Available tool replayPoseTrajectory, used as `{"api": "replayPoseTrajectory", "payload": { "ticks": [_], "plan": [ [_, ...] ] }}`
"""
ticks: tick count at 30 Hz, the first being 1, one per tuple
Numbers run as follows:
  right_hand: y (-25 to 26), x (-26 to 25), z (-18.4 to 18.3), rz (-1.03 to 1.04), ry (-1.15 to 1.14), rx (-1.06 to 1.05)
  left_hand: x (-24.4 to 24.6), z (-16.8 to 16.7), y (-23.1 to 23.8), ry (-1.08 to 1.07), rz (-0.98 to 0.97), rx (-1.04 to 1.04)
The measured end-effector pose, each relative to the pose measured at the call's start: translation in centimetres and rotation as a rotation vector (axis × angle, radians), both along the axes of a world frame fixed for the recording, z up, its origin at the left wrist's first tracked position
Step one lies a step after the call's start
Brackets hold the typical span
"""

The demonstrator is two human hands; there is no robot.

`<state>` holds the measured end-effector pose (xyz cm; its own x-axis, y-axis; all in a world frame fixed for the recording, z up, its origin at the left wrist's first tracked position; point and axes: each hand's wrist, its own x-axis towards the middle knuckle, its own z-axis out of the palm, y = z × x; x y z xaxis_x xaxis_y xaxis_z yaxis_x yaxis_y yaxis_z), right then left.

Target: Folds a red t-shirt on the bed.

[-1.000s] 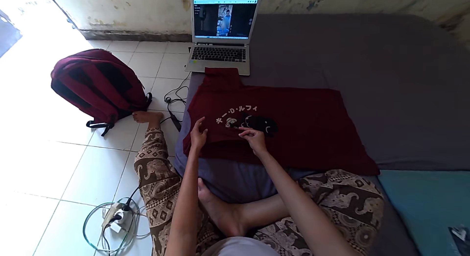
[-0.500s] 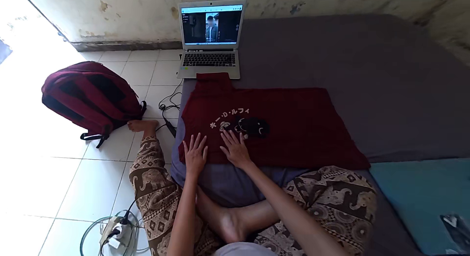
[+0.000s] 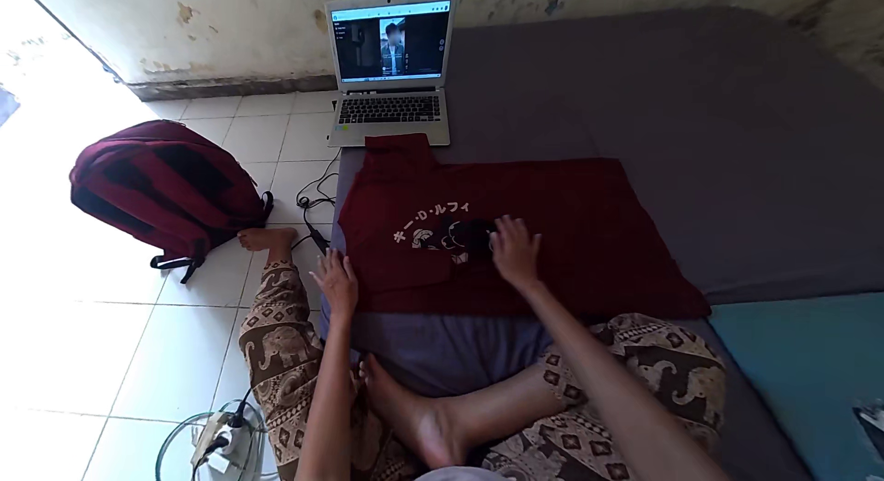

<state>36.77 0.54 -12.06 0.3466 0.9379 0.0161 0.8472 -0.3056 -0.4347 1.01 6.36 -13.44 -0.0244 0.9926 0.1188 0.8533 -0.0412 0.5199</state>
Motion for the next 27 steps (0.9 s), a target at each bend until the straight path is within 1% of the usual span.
{"api": "replayPoseTrajectory", "payload": {
  "ticks": [2, 3, 5, 7, 11, 14, 16, 18, 22, 25, 27],
  "plan": [
    [1.3, 5.0, 1.3, -0.134, -0.01, -0.068, -0.1, 1.7, 2.7, -0.027, 0.067, -0.039],
    [2.1, 7.2, 2.1, -0.172, -0.021, -0.085, 0.2, 2.6, 4.2, -0.042, 0.071, -0.051],
    [4.0, 10.9, 3.4, -0.186, -0.06, -0.116, 1.1, 3.8, 7.5, -0.085, 0.044, -0.08],
    [6.0, 13.6, 4.7, -0.154, -0.072, -0.182, 2.1, 4.2, 11.3, -0.127, -0.003, -0.15],
    [9.7, 17.5, 5.0, -0.082, -0.099, -0.27, 4.4, 3.7, 18.0, -0.269, -0.05, -0.302],
    [11.8, 19.0, 5.2, -0.053, -0.172, -0.327, 5.8, 3.8, 21.4, -0.36, -0.049, -0.399],
    [12.9, 19.8, 5.1, -0.034, -0.222, -0.37, 6.2, 3.8, 23.1, -0.355, -0.097, -0.477],
    [13.6, 20.7, 4.7, -0.033, -0.24, -0.391, 6.3, 4.2, 24.2, -0.358, -0.159, -0.525],
    [13.9, 22.3, 4.3, -0.125, -0.175, -0.382, 5.6, 4.9, 24.2, -0.577, -0.235, -0.481],
    [11.7, 23.7, 4.3, -0.165, -0.19, -0.335, 4.1, 5.1, 23.2, -0.638, -0.309, -0.419],
    [8.8, 23.6, 5.1, -0.185, -0.193, -0.185, 3.1, 6.0, 22.0, -0.621, -0.381, -0.355]
  ]
}}
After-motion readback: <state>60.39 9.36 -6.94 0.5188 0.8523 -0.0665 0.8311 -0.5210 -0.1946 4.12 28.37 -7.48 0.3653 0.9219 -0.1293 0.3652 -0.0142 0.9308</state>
